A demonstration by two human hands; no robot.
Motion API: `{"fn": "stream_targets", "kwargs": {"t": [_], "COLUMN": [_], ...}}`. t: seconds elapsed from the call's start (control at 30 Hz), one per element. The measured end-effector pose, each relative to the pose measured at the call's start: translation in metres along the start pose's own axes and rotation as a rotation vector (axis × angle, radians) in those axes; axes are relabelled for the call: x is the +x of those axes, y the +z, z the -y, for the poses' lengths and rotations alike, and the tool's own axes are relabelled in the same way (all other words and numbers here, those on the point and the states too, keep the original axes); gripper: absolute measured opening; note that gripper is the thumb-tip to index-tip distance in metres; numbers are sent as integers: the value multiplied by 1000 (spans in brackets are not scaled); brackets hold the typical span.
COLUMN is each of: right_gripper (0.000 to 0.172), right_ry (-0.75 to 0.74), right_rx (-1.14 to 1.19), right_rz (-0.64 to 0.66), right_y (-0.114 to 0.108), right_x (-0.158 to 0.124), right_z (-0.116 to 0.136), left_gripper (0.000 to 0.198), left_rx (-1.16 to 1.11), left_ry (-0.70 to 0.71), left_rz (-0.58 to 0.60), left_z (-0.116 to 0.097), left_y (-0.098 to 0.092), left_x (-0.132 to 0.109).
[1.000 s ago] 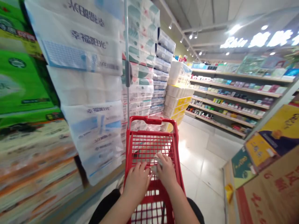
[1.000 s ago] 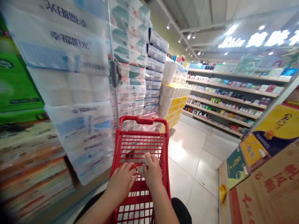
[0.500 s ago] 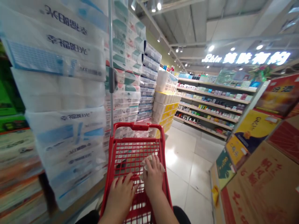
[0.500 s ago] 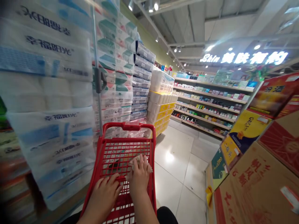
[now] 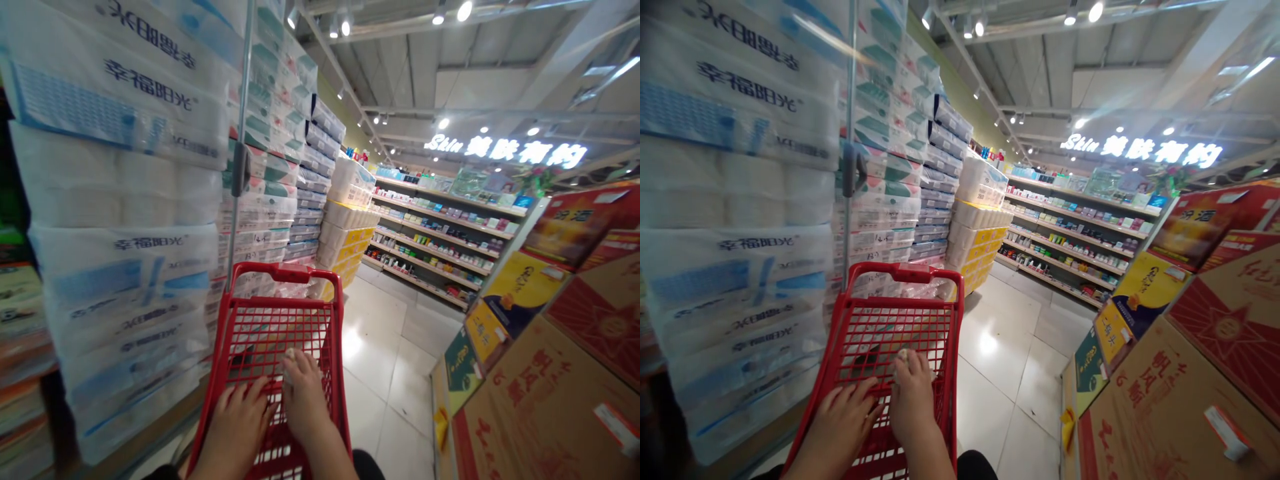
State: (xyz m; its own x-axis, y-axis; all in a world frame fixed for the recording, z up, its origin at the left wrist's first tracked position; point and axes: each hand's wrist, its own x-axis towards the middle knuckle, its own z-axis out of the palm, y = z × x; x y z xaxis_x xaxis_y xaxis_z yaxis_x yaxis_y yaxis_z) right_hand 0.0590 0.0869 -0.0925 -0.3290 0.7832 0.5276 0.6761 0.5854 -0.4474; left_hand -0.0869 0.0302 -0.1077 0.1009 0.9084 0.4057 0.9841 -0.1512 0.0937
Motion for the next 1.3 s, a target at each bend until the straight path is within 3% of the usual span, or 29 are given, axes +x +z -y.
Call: {"fn": "stream_targets", "kwargs": {"t": [0.07,0.2,0.27,0.43,0.6,0.73,0.8,0.93,1.13,1.3], "right_gripper": [68,71,67,55,55,66,66,64,65,57], "right_ry": [39,232,219,9,135,4,-2,193,-27,101], "right_rx": [-63,-187,-167,-14,-74,-35,-15,-91,43,-11], "right_rz": [20,-94,-109,-44,-192,47,106,-4,27,-160], "right_y": [-1,-6,-6,-5,-9,-6,-5,-4,5,5], "right_x": [-2,0,2,5,8,5,4,6,6,9], "right_z": [5,3,1,-5,-14,-3,2,0,-8,-17], "left_gripper": [30,30,30,31,31,33,34,34,33,35], "left_rx": [-1,3,2,-36,-74,-68,-72,-117,-102,-118], "left_ry": [4,10,6,-11,-19,-30,-36,-45,-43,-39], "left_rz": [2,8,12,25,13,32,58,76,61,48], "left_z": [1,1,0,1,2,2,3,3,3,3], "left_y": [1,1,0,-3,-5,-5,-6,-8,-6,-5], "left_x": [0,0,1,4,6,8,8,9,9,10]}}
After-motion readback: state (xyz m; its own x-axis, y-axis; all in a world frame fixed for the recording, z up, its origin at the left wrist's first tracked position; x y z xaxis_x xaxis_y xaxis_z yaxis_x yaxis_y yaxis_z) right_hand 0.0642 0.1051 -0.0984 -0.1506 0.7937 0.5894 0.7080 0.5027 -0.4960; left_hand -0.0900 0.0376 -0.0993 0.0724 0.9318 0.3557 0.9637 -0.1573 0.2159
